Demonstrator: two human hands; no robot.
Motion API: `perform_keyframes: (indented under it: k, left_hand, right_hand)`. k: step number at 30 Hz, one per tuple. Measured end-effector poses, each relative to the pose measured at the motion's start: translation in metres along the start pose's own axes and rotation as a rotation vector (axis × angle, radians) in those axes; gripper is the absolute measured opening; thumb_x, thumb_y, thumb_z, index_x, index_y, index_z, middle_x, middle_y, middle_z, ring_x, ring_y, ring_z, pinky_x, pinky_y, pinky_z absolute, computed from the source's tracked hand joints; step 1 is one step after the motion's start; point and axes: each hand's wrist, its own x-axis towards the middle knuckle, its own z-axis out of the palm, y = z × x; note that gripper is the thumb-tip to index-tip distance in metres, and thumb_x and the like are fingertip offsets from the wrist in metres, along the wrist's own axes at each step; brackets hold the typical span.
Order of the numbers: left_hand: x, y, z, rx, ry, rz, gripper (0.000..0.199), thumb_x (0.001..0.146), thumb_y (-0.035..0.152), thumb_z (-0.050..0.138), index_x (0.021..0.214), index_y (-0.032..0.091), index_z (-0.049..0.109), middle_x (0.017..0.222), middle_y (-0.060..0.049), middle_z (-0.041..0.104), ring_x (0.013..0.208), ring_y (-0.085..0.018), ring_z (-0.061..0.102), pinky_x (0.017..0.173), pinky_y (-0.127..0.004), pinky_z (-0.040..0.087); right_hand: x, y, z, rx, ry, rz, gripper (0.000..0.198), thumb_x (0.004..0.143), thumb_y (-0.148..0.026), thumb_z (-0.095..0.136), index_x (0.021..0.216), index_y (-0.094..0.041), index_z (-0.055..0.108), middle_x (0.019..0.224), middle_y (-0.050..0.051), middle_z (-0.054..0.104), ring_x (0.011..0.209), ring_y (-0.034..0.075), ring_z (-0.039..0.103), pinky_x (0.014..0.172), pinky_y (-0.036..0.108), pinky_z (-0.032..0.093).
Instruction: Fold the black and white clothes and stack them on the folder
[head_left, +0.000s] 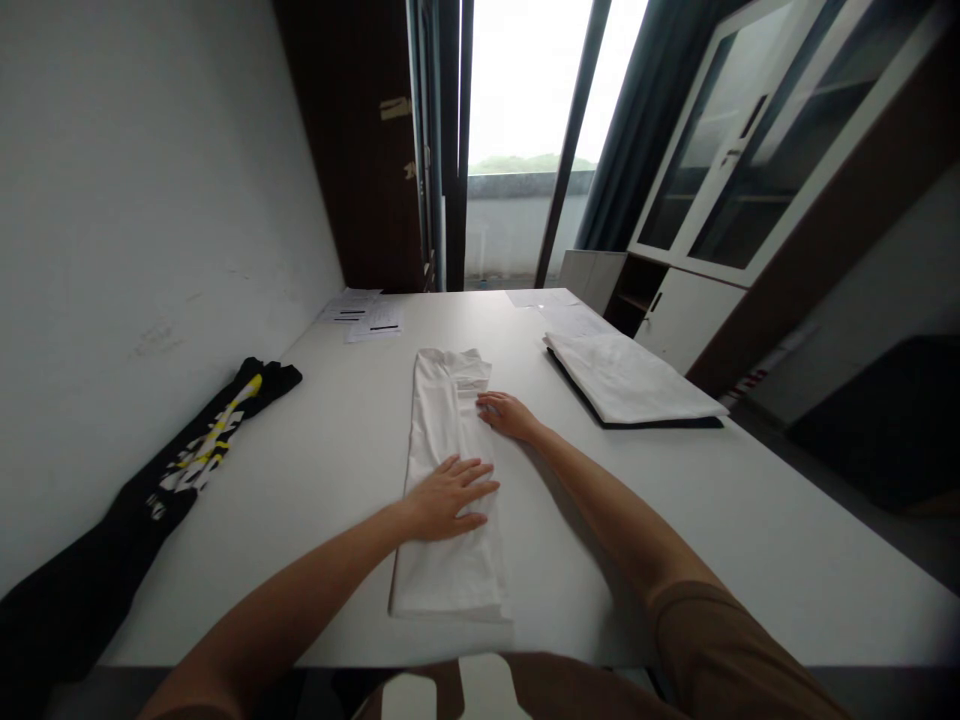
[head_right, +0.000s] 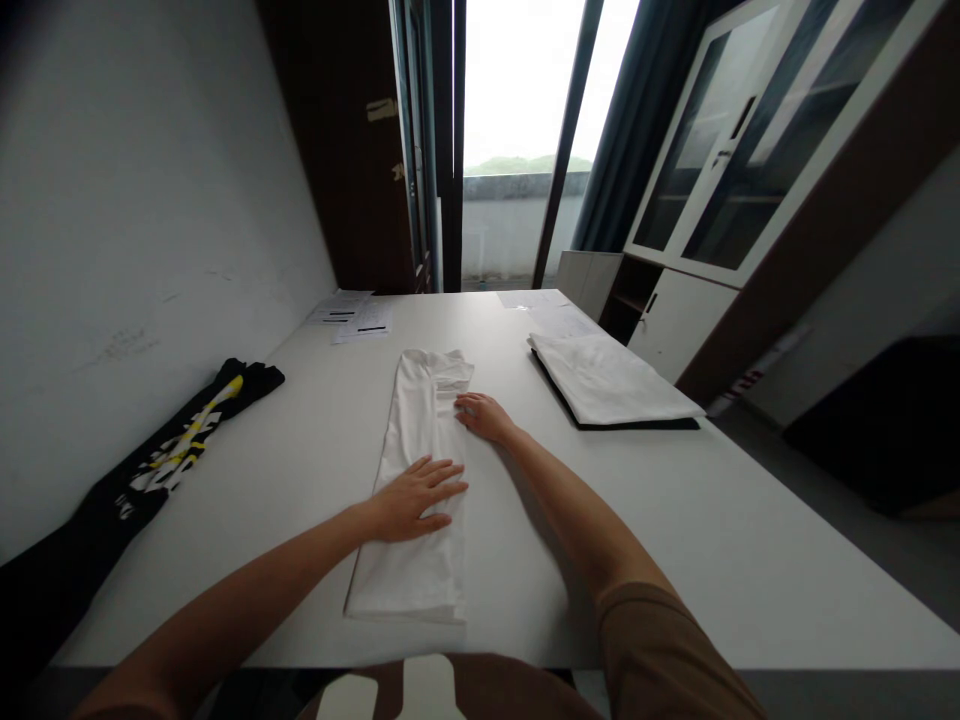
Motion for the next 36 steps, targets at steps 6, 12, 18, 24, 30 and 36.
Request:
perform_keyframes:
  k: [6, 12, 18, 24, 30, 36]
  left_hand:
    - [0.0000, 0.0000, 0.0005, 0.001, 0.003, 0.000, 0.060, 0.103, 0.051, 0.052, 0.158, 0.030, 0.041, 0.169, -0.007, 0.031, 0.156, -0.030, 0.026, 0.128, -0.056, 0.016]
    - [-0.0001, -0.0022, 0.0025, -0.003, 0.004, 0.006, 0.061, 0.103, 0.052, 0.051, 0.159, 0.030, 0.039, 0.169, -0.007, 0.031, 0.157, -0.030, 0.025, 0.128, -0.056, 0.016]
    - [-0.0003, -0.0016, 0.0020, -0.001, 0.007, 0.005, 0.061, 0.103, 0.052, 0.051, 0.158, 0.029, 0.040, 0.169, -0.007, 0.031, 0.156, -0.030, 0.026, 0.128, -0.056, 0.016]
    - [0.0002, -0.0005, 0.0016, 0.001, 0.003, -0.002, 0.060, 0.103, 0.051, 0.052, 0.158, 0.029, 0.041, 0.168, -0.008, 0.032, 0.156, -0.030, 0.026, 0.128, -0.056, 0.017]
    - [-0.0001, -0.0016, 0.0026, -0.011, 0.011, 0.004, 0.061, 0.103, 0.052, 0.051, 0.158, 0.030, 0.040, 0.168, -0.007, 0.031, 0.156, -0.030, 0.026, 0.128, -0.056, 0.016]
    - [-0.0003, -0.0024, 0.0028, -0.015, 0.014, 0.011, 0.061, 0.103, 0.053, 0.049, 0.159, 0.031, 0.039, 0.168, -0.007, 0.032, 0.156, -0.030, 0.026, 0.128, -0.055, 0.015]
  right_hand:
    - [0.0000, -0.0012, -0.0010, -0.009, -0.008, -0.002, 0.029, 0.096, -0.034, 0.068, 0.124, -0.027, 0.074, 0.138, 0.006, 0.066, 0.127, 0.027, 0.063, 0.114, 0.046, 0.048]
    - [-0.0001, -0.0022, -0.0020, -0.009, -0.010, -0.011, 0.030, 0.097, -0.034, 0.067, 0.124, -0.026, 0.074, 0.138, 0.006, 0.066, 0.127, 0.028, 0.063, 0.114, 0.046, 0.048]
    - [0.0000, 0.0006, 0.0004, -0.035, -0.017, -0.002, 0.030, 0.097, -0.034, 0.067, 0.125, -0.028, 0.073, 0.138, 0.005, 0.066, 0.128, 0.027, 0.062, 0.114, 0.047, 0.048]
    - [-0.0002, -0.0007, 0.0002, -0.029, -0.004, -0.009, 0.029, 0.096, -0.034, 0.067, 0.123, -0.028, 0.074, 0.137, 0.005, 0.067, 0.127, 0.027, 0.063, 0.114, 0.045, 0.049]
    - [0.0002, -0.0015, -0.0006, -0.025, -0.013, -0.004, 0.029, 0.096, -0.033, 0.068, 0.124, -0.028, 0.074, 0.137, 0.005, 0.066, 0.129, 0.027, 0.062, 0.115, 0.045, 0.047]
    - [-0.0003, -0.0011, -0.0003, -0.024, -0.016, 0.010, 0.030, 0.096, -0.032, 0.068, 0.125, -0.027, 0.073, 0.139, 0.006, 0.066, 0.129, 0.027, 0.062, 0.115, 0.045, 0.047]
